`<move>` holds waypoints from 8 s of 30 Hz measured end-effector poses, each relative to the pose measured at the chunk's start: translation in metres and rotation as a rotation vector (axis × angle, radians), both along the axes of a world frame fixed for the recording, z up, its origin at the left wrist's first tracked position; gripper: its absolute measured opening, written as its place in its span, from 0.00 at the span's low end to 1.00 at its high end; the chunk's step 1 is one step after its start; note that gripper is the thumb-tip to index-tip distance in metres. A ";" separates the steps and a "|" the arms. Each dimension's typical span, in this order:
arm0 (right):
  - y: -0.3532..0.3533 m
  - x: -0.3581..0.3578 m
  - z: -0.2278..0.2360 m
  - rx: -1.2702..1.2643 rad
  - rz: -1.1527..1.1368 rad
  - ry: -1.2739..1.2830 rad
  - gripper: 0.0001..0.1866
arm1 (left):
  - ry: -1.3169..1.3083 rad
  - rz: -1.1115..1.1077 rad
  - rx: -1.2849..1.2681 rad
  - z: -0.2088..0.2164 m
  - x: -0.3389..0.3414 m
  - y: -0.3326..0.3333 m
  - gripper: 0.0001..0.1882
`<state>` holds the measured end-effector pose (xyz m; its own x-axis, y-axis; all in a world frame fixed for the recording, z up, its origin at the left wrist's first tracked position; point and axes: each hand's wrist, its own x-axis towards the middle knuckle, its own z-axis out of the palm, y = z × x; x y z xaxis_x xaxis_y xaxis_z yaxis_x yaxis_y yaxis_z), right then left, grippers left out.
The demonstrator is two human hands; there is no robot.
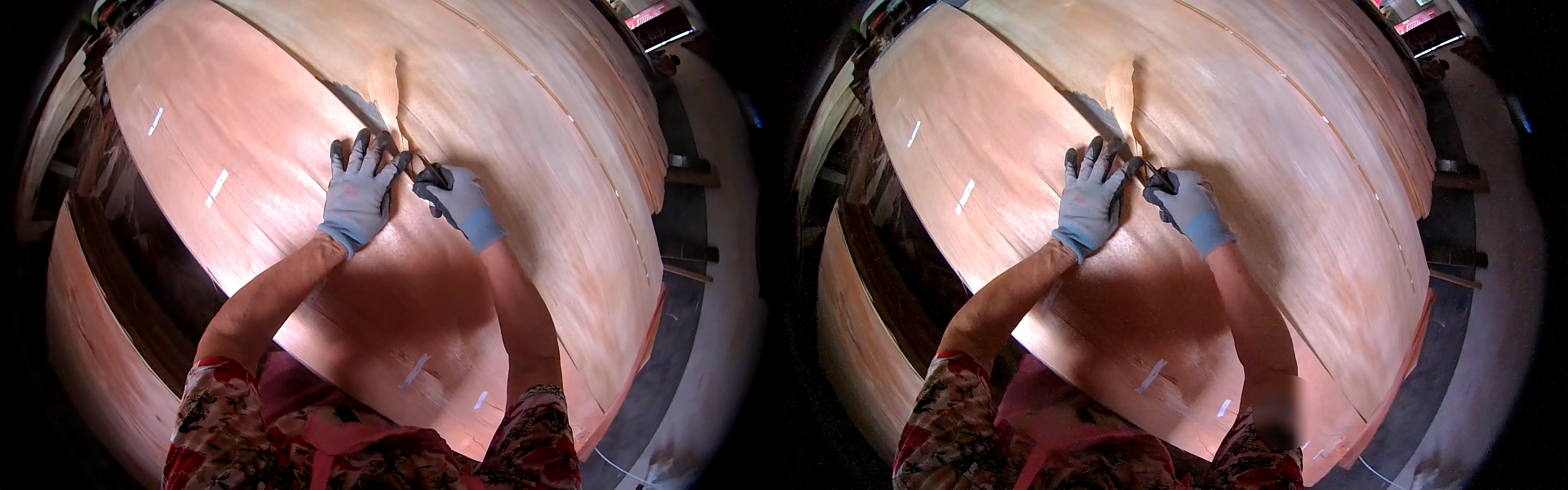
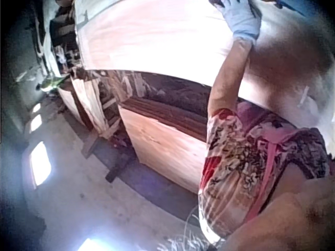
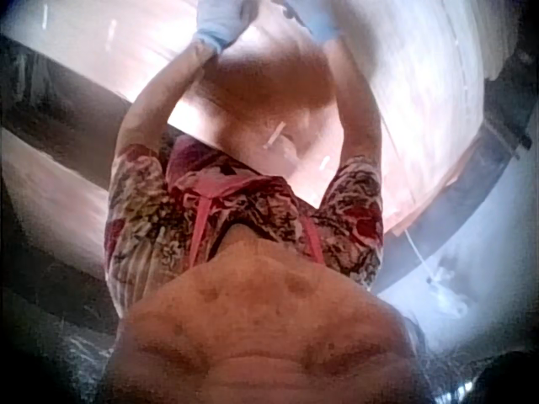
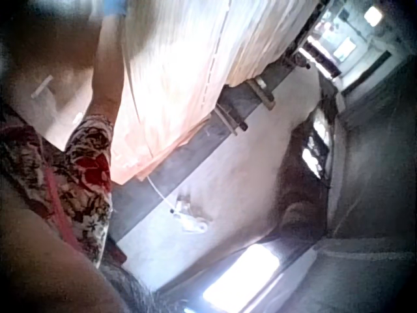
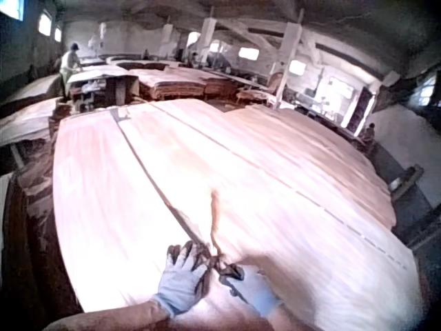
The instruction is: The person joins and repairs wood veneer sheets by applying small pieces of tape across seams and defects, using a utility knife to trim edges and cut strips of veneer.
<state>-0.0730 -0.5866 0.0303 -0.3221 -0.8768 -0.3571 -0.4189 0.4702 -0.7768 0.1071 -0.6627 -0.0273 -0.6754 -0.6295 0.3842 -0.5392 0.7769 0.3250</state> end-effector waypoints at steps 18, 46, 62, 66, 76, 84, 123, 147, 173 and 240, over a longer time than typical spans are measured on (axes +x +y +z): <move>-0.089 -0.019 -0.018 -0.044 -0.012 -0.023 0.10 | 0.157 -0.033 -0.023 -0.005 0.002 -0.003 0.15; -0.100 -0.018 -0.031 -0.120 0.242 0.490 0.22 | -0.007 0.004 0.009 0.001 -0.006 0.003 0.30; -0.107 -0.019 -0.037 -0.136 0.010 0.144 0.11 | -0.075 0.012 0.059 0.007 -0.007 0.003 0.33; -0.110 -0.013 -0.043 -0.261 0.114 0.471 0.18 | -0.051 0.041 0.021 0.003 -0.006 0.002 0.35; -0.108 -0.013 -0.054 -0.341 0.125 0.425 0.21 | -0.118 0.041 0.073 0.004 -0.007 0.003 0.37; -0.121 -0.010 -0.050 -0.254 0.090 0.406 0.21 | -0.097 0.056 0.060 0.002 -0.005 0.002 0.38; -0.119 0.015 -0.036 -0.189 0.189 0.480 0.24 | 0.006 0.157 0.059 -0.009 -0.004 -0.002 0.30; -0.121 0.001 -0.066 -0.274 0.128 0.383 0.26 | -0.048 0.058 0.174 0.011 0.002 -0.020 0.22; -0.004 0.012 -0.040 -0.151 -0.116 0.136 0.24 | -0.094 0.119 -0.092 -0.009 0.002 -0.027 0.40; 0.286 -0.125 0.012 0.125 0.515 0.790 0.19 | -0.389 0.121 -0.220 0.018 -0.111 0.198 0.33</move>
<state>-0.1976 -0.3007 0.0420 -0.0948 -0.9484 -0.3025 -0.9804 0.1416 -0.1367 -0.0040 -0.4650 -0.0093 -0.7224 -0.6448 0.2500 -0.6797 0.7285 -0.0851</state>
